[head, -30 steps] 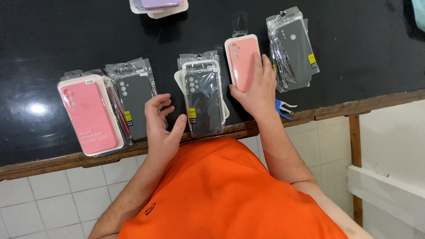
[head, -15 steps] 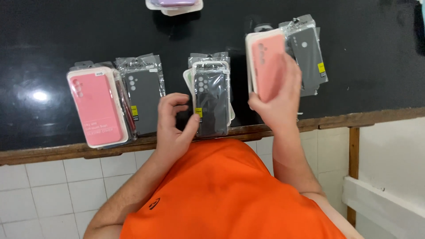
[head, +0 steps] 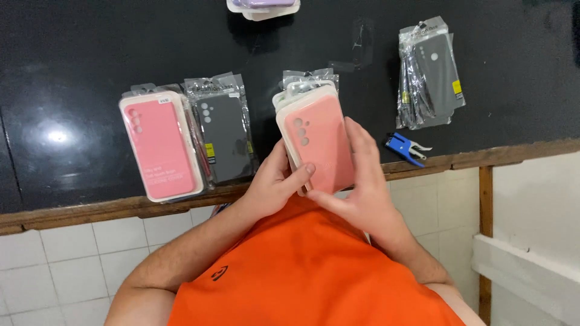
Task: The person picks up various packaged phone cases from a black table, including pink, black, green, and red models. They walk to a wall display and hang the cases on hooks, then return to the table to repeat the process with different items.
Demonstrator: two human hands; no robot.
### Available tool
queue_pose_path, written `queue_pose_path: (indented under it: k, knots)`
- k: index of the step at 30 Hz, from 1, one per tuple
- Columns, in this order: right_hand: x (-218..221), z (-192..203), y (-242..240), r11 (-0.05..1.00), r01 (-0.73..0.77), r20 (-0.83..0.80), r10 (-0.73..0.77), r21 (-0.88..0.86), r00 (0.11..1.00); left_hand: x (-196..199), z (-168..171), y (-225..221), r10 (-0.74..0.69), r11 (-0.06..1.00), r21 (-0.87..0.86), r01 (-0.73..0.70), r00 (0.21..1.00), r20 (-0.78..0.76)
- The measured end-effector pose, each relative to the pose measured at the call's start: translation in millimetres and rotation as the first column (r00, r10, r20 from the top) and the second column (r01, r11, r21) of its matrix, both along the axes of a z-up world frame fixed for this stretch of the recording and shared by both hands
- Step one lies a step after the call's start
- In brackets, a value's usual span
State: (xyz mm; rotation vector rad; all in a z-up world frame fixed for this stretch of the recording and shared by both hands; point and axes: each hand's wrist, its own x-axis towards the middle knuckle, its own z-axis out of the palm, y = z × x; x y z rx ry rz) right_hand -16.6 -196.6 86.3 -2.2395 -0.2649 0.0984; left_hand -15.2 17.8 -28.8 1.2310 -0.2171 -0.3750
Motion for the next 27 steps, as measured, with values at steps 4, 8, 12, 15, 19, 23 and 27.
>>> queue_pose_path:
  k: [4, 8, 12, 15, 19, 23, 27]
  knots:
    - [-11.6, -17.8, 2.7, 0.989, 0.140, 0.053, -0.142, 0.049, 0.988, 11.1, -5.2, 20.0, -0.080, 0.996, -0.053, 0.078, 0.996, -0.045]
    - [-27.5, -22.2, 17.0, 0.940, 0.256, -0.112, -0.236, 0.226, 0.965, 9.3, 3.5, 26.1, -0.191, 0.972, -0.137, 0.191, 0.981, 0.013]
    - [-57.5, -56.0, 3.8, 0.851, 0.380, -0.278, -0.291, 0.363, 0.916, 8.8, 10.4, 31.2, -0.272, 0.953, -0.127, 0.275, 0.961, 0.043]
    - [-71.0, -64.9, 0.6, 0.812, 0.430, -0.318, -0.318, 0.396, 0.893, 10.4, 1.7, 27.5, -0.349, 0.931, -0.088, 0.354, 0.934, 0.073]
    - [-83.7, -70.1, 9.2, 0.781, 0.436, -0.278, -0.342, 0.447, 0.898, 10.6, 15.9, 29.6, -0.383, 0.920, -0.033, 0.389, 0.915, 0.124]
    - [-91.7, -67.0, 17.7, 0.740, 0.447, -0.250, -0.371, 0.502, 0.894, 14.4, 25.2, 28.4, -0.429, 0.901, 0.004, 0.433, 0.892, 0.141]
    - [-105.2, -63.1, 11.2, 0.664, 0.506, -0.255, -0.444, 0.550, 0.859, 7.4, -8.4, 16.9, -0.511, 0.858, -0.007, 0.513, 0.857, 0.069]
